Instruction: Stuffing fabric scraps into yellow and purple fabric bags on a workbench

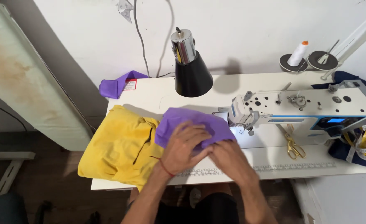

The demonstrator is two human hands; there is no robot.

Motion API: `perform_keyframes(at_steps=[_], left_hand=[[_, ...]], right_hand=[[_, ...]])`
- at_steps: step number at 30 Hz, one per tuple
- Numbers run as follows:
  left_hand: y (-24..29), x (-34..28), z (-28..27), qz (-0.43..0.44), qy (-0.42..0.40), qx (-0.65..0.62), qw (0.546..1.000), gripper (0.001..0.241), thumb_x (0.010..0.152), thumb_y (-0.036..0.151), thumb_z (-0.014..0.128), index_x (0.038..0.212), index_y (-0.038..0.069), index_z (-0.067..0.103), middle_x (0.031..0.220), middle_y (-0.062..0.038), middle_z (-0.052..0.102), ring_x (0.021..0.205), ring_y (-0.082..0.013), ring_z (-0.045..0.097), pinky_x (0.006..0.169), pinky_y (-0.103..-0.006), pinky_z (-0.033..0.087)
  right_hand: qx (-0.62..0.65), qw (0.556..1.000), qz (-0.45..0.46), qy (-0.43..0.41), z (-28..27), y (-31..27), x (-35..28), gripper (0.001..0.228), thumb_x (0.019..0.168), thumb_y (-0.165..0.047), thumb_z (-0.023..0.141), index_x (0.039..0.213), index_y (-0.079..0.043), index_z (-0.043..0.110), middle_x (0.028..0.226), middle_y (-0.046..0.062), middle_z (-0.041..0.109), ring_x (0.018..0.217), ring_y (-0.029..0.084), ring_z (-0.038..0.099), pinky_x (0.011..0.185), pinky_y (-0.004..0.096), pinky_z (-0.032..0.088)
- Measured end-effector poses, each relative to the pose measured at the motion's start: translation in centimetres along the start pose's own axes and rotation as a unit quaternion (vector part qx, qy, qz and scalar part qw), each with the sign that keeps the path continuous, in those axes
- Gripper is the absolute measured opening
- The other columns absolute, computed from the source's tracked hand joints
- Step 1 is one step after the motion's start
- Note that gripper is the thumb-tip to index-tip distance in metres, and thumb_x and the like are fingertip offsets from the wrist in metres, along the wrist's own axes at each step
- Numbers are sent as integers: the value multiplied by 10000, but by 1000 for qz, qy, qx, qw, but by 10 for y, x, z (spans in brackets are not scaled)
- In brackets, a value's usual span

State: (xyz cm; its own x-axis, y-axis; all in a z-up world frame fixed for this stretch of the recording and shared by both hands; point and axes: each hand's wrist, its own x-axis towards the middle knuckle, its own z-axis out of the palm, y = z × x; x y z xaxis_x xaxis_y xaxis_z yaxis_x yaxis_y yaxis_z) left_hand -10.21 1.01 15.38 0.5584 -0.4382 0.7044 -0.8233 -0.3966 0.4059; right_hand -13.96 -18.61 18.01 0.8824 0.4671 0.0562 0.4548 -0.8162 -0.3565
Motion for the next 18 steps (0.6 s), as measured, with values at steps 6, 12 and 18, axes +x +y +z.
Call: perform_keyframes(at_steps=[6,12,18], left_hand=[[-50,-15,-68,-20,-80,202,976,486,947,477,742,1355,216,696,1360,-32,699,1397,-244,590,1258,-595,294],[-43,-10,-98,-129,58,-141,980,197,923,224,835,1106,153,815,1060,-42,819,999,-262,787,957,-432,586],[-6,8,-97,-162,93,-315,931,1182,907,860,639,1703,177,96,1713,-236,376,1559,-417,477,1238,-670,423]], right_hand=[[-68,953,-135,261,-34,30,-6,107,992,-212,741,1046,-134,791,989,76,751,944,318,749,874,464,572],[-121,897,-177,386,-120,-12,-27,170,928,-292,875,880,-164,773,751,-7,642,729,233,645,1091,418,432],[-171,901,-162,365,-140,3,-30,243,861,-328,964,881,-150,799,804,1,754,709,175,614,1000,471,445]])
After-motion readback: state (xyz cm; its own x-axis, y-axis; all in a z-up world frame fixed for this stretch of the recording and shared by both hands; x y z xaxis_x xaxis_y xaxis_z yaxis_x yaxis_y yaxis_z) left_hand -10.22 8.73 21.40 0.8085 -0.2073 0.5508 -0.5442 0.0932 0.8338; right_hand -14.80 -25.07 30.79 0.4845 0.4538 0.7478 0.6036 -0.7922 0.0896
